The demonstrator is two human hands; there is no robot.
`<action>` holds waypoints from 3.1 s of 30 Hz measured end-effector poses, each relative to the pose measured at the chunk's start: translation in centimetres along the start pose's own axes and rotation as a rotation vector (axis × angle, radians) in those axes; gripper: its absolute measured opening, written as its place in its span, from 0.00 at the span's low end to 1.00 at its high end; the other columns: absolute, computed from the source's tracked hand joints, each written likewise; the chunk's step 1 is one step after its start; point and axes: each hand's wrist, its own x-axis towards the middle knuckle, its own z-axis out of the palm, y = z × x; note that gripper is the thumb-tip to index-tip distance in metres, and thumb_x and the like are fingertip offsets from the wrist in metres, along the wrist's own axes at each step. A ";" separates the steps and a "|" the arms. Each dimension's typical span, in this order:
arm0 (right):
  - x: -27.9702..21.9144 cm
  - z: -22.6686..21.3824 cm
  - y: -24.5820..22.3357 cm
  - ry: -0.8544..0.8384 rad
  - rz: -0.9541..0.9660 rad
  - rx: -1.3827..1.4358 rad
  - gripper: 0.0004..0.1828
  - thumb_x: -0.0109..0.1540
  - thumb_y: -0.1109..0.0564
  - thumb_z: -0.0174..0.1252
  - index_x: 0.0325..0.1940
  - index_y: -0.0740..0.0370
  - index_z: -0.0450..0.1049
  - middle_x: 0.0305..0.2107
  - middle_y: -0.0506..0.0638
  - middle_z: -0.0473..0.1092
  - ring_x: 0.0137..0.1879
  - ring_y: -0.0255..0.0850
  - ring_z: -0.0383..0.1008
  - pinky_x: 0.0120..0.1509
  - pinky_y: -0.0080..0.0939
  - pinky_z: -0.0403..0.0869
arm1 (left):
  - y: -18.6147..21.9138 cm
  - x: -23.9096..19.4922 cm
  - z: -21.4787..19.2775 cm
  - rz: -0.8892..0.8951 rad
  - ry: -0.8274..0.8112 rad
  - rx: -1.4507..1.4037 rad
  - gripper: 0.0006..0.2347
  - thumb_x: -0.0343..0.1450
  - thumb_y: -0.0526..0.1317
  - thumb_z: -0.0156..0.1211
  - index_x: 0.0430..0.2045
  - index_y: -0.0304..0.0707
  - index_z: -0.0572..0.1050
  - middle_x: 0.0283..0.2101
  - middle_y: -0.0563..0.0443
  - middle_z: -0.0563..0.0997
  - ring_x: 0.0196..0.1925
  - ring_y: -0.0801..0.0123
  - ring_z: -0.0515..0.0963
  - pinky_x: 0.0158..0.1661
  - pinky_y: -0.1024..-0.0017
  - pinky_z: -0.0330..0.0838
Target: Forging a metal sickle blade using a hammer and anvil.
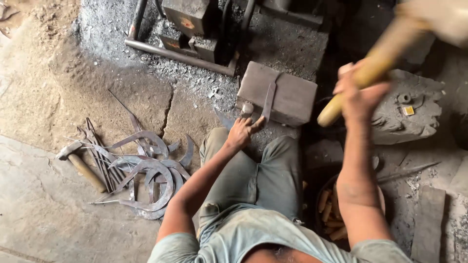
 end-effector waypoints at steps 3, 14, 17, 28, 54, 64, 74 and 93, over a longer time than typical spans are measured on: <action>1.9 0.5 0.5 0.125 -0.289 0.003 0.08 0.75 0.71 0.60 0.49 0.64 0.68 0.33 0.56 0.72 0.28 0.39 0.74 0.34 0.38 0.77 | 1.2 -0.9 -0.7 -0.062 -0.172 0.021 0.35 0.65 0.31 0.55 0.72 0.55 0.59 0.39 0.49 0.74 0.48 0.58 0.74 0.50 0.62 0.65; -13.2 0.1 22.3 -0.225 0.672 -0.233 0.11 0.57 0.64 0.62 0.23 0.67 0.66 0.14 0.49 0.65 0.16 0.37 0.65 0.18 0.40 0.64 | 0.7 -1.0 -3.0 -0.049 -0.038 -0.019 0.35 0.63 0.29 0.57 0.70 0.56 0.63 0.38 0.48 0.74 0.45 0.56 0.74 0.48 0.60 0.66; -17.6 -3.1 25.2 -0.112 0.697 -0.203 0.13 0.58 0.63 0.61 0.30 0.64 0.61 0.15 0.49 0.65 0.15 0.38 0.64 0.15 0.40 0.63 | 0.5 -1.7 -3.4 -0.028 -0.027 -0.157 0.36 0.61 0.28 0.59 0.69 0.56 0.66 0.35 0.44 0.75 0.41 0.53 0.76 0.44 0.59 0.70; -17.1 0.1 26.3 -0.311 0.734 -0.433 0.17 0.55 0.61 0.70 0.32 0.70 0.67 0.14 0.56 0.69 0.15 0.42 0.70 0.17 0.45 0.68 | -3.9 -1.4 -3.3 -0.313 0.358 -0.389 0.15 0.69 0.30 0.60 0.49 0.43 0.77 0.36 0.37 0.83 0.34 0.46 0.83 0.36 0.58 0.77; -12.8 3.4 17.8 -0.484 0.722 -0.411 0.09 0.56 0.65 0.63 0.32 0.71 0.68 0.18 0.52 0.68 0.19 0.37 0.69 0.20 0.40 0.67 | -0.7 -7.0 -4.3 -0.484 -0.076 -0.223 0.06 0.82 0.38 0.53 0.46 0.39 0.77 0.24 0.47 0.79 0.19 0.64 0.76 0.21 0.63 0.71; -6.2 2.5 2.8 -0.226 0.288 -0.295 0.11 0.66 0.63 0.64 0.31 0.64 0.72 0.21 0.45 0.69 0.25 0.31 0.70 0.30 0.34 0.70 | 1.6 -10.2 -3.1 0.003 -0.181 0.222 0.28 0.74 0.39 0.49 0.73 0.36 0.58 0.36 0.44 0.77 0.38 0.57 0.78 0.45 0.59 0.72; -14.0 2.0 17.8 -0.363 0.755 -0.323 0.10 0.56 0.63 0.64 0.35 0.68 0.68 0.19 0.51 0.68 0.19 0.37 0.69 0.20 0.41 0.67 | 1.3 -11.8 -1.7 0.039 -0.272 0.343 0.14 0.72 0.42 0.51 0.46 0.32 0.77 0.42 0.40 0.77 0.43 0.55 0.79 0.48 0.57 0.70; -13.7 0.0 21.1 -0.498 0.667 -0.547 0.13 0.54 0.63 0.65 0.33 0.73 0.68 0.16 0.57 0.70 0.18 0.42 0.72 0.21 0.44 0.72 | -0.2 -14.1 -2.6 -0.207 -0.434 0.161 0.15 0.68 0.39 0.60 0.49 0.41 0.75 0.45 0.46 0.81 0.42 0.59 0.81 0.39 0.60 0.73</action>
